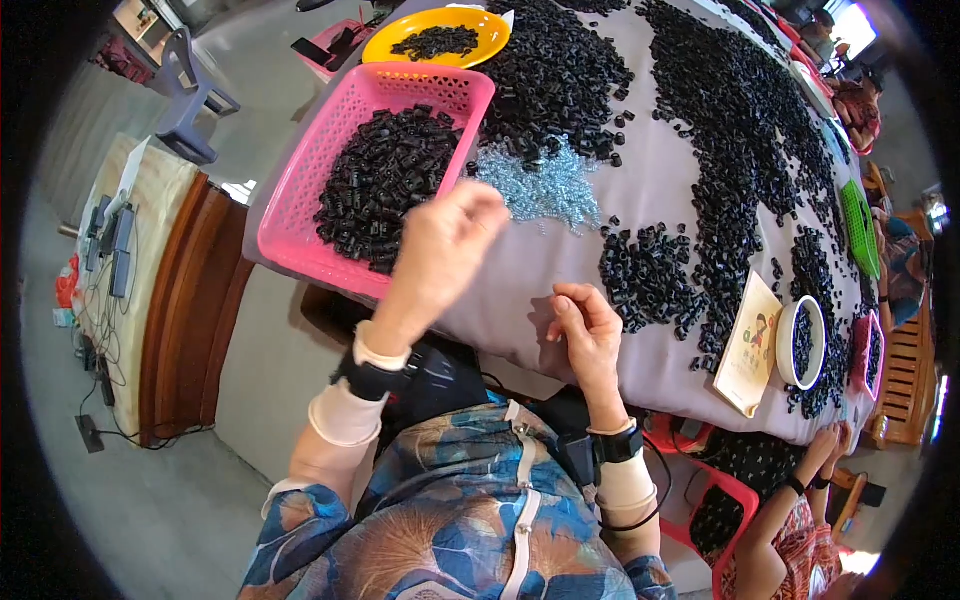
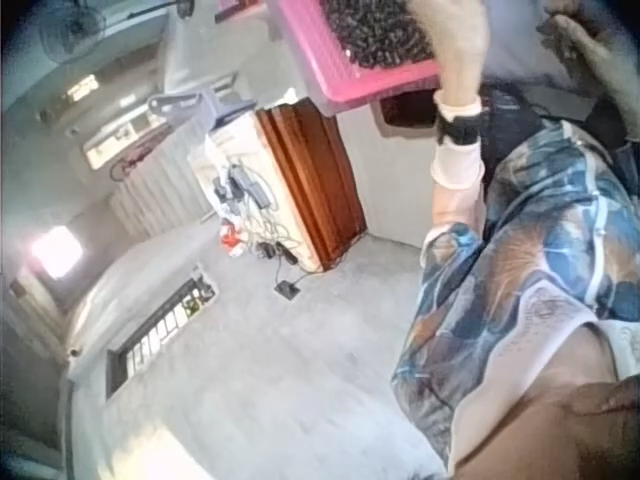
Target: Sorting small black plastic shoe components on a table in a manufacturing environment.
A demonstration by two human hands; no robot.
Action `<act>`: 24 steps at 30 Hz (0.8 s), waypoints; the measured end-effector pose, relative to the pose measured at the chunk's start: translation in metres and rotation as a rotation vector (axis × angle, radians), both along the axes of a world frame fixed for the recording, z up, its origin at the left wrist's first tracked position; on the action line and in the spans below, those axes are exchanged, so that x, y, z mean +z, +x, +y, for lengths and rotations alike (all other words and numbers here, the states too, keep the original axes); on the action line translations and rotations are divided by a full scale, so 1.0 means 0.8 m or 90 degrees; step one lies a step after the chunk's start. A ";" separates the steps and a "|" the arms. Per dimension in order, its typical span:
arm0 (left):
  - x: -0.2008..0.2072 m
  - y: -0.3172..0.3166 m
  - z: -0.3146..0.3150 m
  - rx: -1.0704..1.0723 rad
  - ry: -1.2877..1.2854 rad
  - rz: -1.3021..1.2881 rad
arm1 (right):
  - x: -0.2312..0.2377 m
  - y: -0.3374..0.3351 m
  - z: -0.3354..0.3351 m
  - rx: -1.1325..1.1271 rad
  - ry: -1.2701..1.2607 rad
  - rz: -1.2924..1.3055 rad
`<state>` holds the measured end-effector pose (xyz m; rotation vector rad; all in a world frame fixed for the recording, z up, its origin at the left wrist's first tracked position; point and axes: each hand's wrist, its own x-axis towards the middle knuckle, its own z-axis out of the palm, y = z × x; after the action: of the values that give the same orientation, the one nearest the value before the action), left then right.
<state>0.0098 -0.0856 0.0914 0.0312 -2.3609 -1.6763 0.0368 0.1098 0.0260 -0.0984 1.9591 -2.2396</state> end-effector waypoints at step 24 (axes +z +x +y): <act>-0.070 -0.001 0.094 -0.339 0.367 -0.315 | 0.014 0.016 0.032 -0.104 0.065 0.017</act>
<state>0.0093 -0.0105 0.0353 -0.1003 -2.2138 -2.8537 0.0496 0.1351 0.0375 0.0454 2.1629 -2.2400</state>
